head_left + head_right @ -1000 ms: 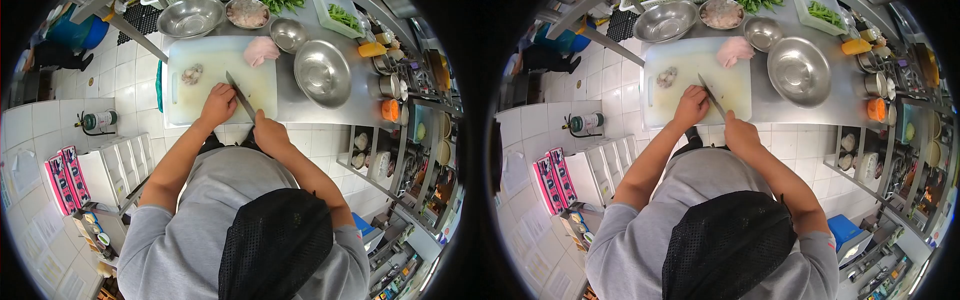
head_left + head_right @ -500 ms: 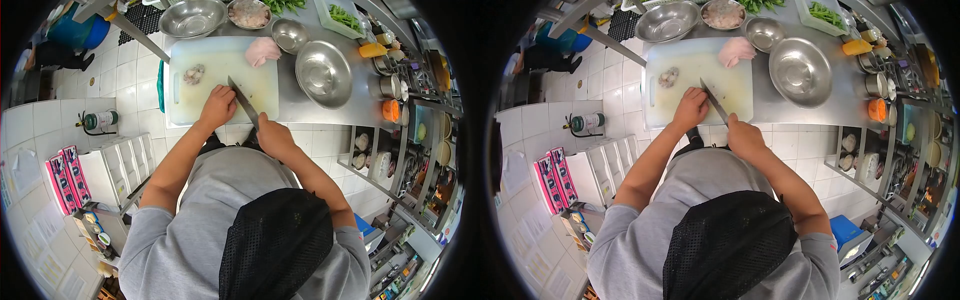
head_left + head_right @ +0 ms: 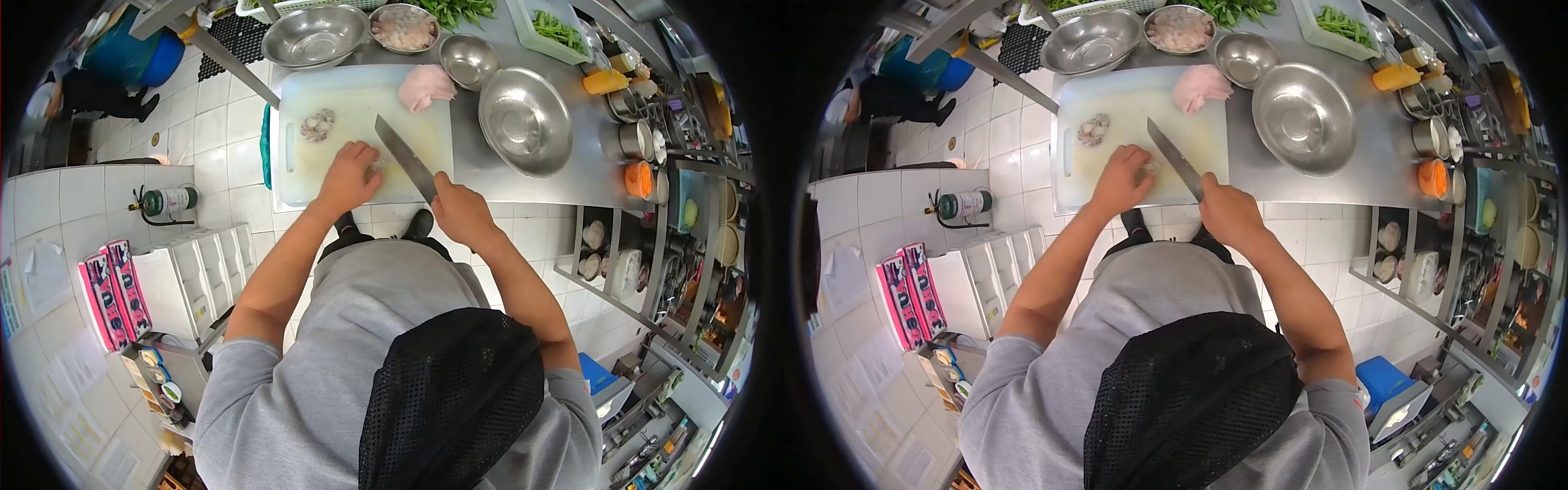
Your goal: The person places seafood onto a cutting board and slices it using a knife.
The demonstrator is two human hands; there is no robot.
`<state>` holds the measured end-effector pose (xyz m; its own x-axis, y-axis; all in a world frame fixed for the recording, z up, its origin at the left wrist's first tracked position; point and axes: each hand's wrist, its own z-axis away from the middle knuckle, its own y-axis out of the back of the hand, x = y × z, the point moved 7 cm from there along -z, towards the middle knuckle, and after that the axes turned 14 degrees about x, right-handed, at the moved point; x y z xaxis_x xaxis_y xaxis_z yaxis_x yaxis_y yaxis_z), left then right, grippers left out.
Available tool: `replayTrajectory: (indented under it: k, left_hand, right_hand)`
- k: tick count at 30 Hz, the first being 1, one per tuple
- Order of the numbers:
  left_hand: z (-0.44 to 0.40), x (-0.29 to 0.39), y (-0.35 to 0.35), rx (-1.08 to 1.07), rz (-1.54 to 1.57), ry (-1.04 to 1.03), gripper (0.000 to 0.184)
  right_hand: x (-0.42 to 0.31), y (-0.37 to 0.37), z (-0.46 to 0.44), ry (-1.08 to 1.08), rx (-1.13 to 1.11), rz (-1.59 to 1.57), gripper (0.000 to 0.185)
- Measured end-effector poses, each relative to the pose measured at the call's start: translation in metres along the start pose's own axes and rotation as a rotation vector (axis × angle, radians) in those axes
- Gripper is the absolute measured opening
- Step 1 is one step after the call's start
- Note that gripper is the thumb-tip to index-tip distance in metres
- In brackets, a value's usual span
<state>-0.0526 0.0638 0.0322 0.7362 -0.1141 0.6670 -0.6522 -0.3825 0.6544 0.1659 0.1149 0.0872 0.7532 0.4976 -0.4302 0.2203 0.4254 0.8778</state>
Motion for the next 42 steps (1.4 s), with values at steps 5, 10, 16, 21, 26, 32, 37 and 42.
replayTrajectory:
  k: [5, 10, 16, 21, 26, 32, 37, 42]
  left_hand:
    - [0.009, 0.009, 0.001, 0.182, 0.035, 0.02, 0.032]
    - [0.014, 0.005, -0.011, 0.187, -0.011, -0.023, 0.019]
    - [0.019, 0.005, -0.01, 0.198, -0.004, -0.049, 0.015]
    - [0.015, 0.013, 0.008, 0.258, 0.064, 0.003, 0.018]
    - [0.021, 0.007, -0.001, 0.307, 0.028, 0.004, 0.017]
    - [0.023, 0.002, -0.006, 0.262, -0.019, 0.004, 0.02]
    - [0.027, 0.005, 0.005, 0.308, 0.033, 0.033, 0.025]
    - [0.033, 0.001, 0.003, 0.342, -0.023, 0.079, 0.024]
  right_hand:
    - [-0.015, 0.009, 0.016, 0.061, -0.003, 0.02, 0.02]
    - [-0.027, -0.009, 0.015, 0.066, -0.06, 0.066, 0.019]
    - [-0.025, -0.042, -0.027, 0.072, -0.016, 0.103, 0.023]
    - [-0.033, 0.002, -0.017, 0.16, -0.021, 0.107, 0.021]
    - [-0.034, -0.002, 0.008, 0.107, -0.121, 0.138, 0.021]
    - [-0.029, -0.038, -0.025, 0.148, -0.022, 0.077, 0.02]
    - [-0.037, 0.003, -0.033, 0.224, -0.052, 0.126, 0.019]
    - [-0.038, 0.0, -0.007, 0.244, -0.111, 0.111, 0.022]
